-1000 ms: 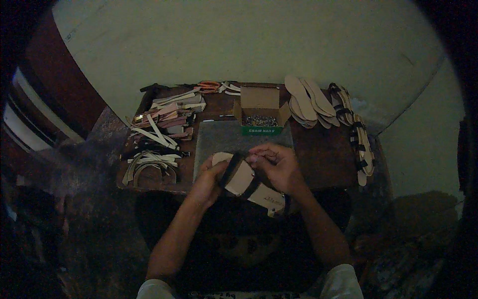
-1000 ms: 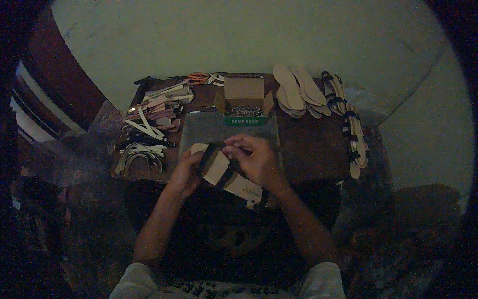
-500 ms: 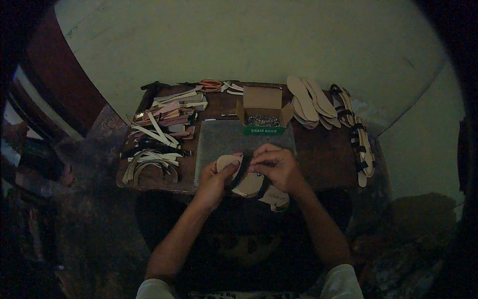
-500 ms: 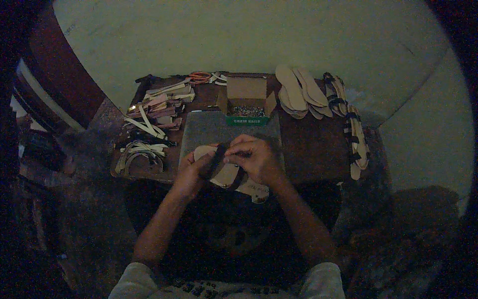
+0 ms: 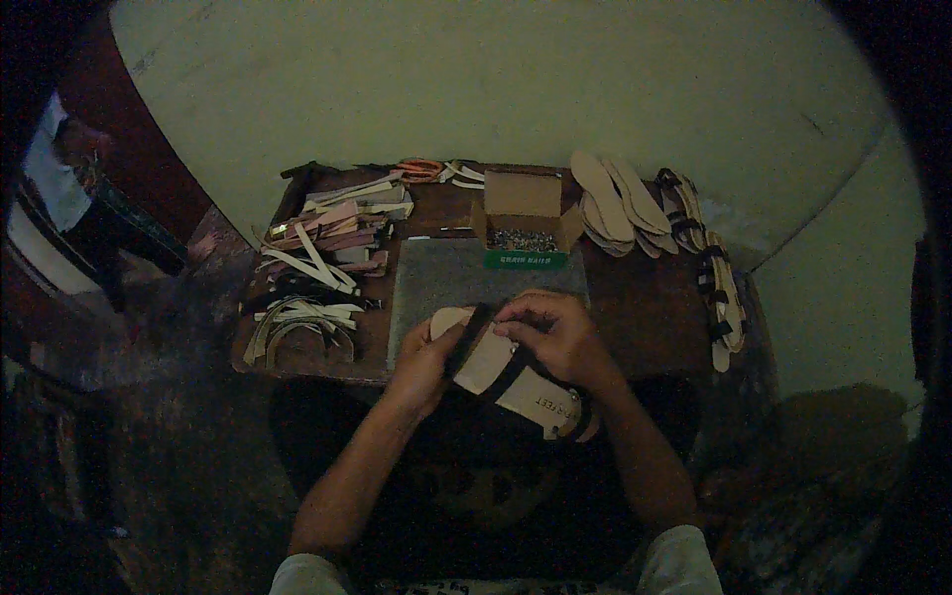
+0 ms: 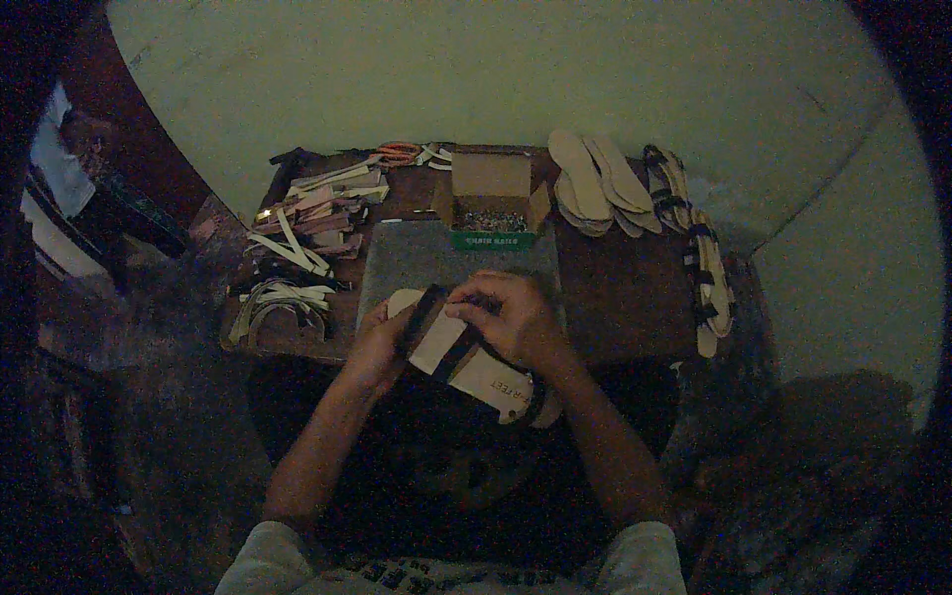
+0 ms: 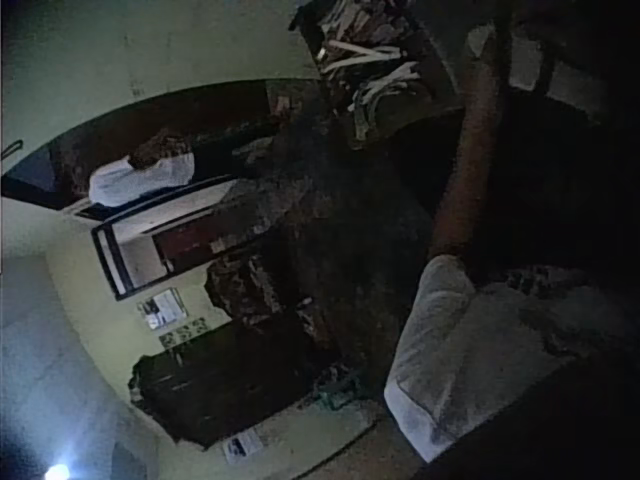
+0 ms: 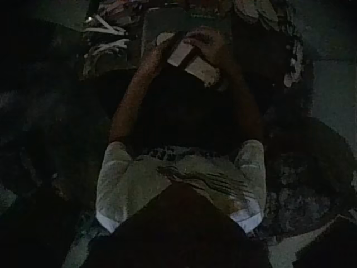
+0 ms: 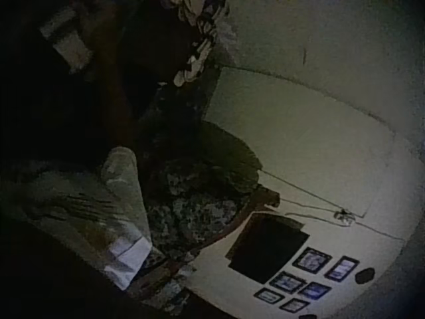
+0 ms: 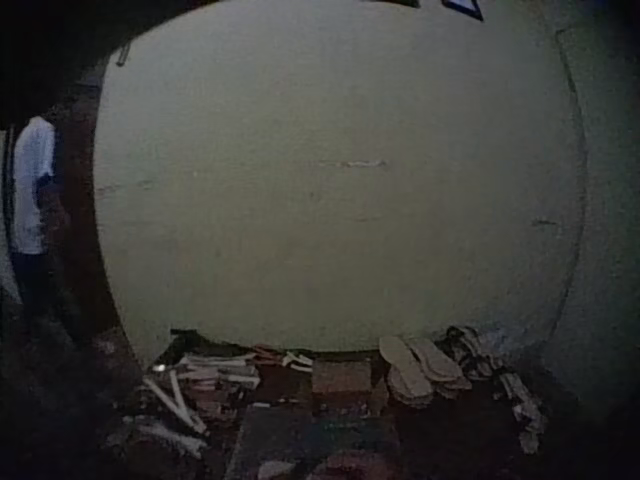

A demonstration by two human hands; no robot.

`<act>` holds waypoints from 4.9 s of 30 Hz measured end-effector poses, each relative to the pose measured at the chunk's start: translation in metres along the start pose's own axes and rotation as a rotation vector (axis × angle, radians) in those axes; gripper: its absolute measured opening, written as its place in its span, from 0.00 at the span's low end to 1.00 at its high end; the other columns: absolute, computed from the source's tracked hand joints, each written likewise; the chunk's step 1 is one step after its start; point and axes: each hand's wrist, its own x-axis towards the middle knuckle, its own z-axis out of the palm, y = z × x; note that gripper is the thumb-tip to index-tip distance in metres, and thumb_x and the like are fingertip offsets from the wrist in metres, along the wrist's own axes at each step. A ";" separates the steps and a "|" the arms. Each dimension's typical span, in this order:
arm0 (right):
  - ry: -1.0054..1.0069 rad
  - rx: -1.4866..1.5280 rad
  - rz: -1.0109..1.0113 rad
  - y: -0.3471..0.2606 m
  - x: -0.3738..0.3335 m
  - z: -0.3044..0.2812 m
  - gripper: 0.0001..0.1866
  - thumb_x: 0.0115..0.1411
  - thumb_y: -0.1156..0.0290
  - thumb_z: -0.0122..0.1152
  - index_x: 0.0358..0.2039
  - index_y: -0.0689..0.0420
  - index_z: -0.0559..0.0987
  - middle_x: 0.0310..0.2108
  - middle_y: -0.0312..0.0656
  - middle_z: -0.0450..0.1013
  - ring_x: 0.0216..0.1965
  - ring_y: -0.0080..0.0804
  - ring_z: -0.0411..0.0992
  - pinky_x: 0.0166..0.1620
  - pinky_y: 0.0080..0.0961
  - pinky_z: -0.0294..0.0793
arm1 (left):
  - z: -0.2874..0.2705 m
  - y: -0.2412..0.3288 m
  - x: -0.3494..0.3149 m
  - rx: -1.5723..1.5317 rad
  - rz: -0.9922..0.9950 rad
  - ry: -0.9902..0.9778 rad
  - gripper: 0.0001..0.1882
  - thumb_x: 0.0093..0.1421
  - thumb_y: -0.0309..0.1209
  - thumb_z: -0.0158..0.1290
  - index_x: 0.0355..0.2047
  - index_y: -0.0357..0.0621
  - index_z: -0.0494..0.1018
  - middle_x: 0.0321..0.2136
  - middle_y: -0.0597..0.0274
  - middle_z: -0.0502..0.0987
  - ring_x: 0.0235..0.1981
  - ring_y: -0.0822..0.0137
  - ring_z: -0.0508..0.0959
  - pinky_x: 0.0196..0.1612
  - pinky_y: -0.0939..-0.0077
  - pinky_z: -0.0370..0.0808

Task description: The person assembles a sandal by attaching a black strap to a beige sole using a nail and hammer. They position the strap, insert the nail, and hammer it into the sole to secure it.

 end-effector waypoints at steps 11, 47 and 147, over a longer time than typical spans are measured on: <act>-0.067 0.285 0.003 0.006 0.001 0.000 0.06 0.56 0.80 0.65 0.35 0.66 0.80 0.44 0.45 0.74 0.47 0.30 0.73 0.53 0.27 0.73 | -0.001 -0.006 0.003 -0.004 0.027 0.005 0.12 0.67 0.30 0.49 0.47 0.36 0.73 0.40 0.59 0.79 0.39 0.69 0.79 0.43 0.74 0.76; 0.021 0.238 0.016 0.015 0.000 0.013 0.07 0.53 0.77 0.69 0.32 0.65 0.82 0.36 0.43 0.77 0.38 0.28 0.76 0.43 0.25 0.75 | 0.008 0.000 -0.006 0.261 0.115 0.118 0.12 0.65 0.32 0.53 0.45 0.38 0.73 0.36 0.61 0.79 0.36 0.70 0.79 0.40 0.75 0.77; -0.108 0.341 0.262 0.034 -0.002 0.018 0.07 0.55 0.79 0.65 0.36 0.64 0.82 0.32 0.42 0.80 0.32 0.24 0.76 0.37 0.24 0.76 | -0.012 0.005 0.002 0.363 -0.056 -0.056 0.10 0.58 0.26 0.60 0.40 0.36 0.79 0.33 0.60 0.82 0.31 0.72 0.80 0.34 0.78 0.76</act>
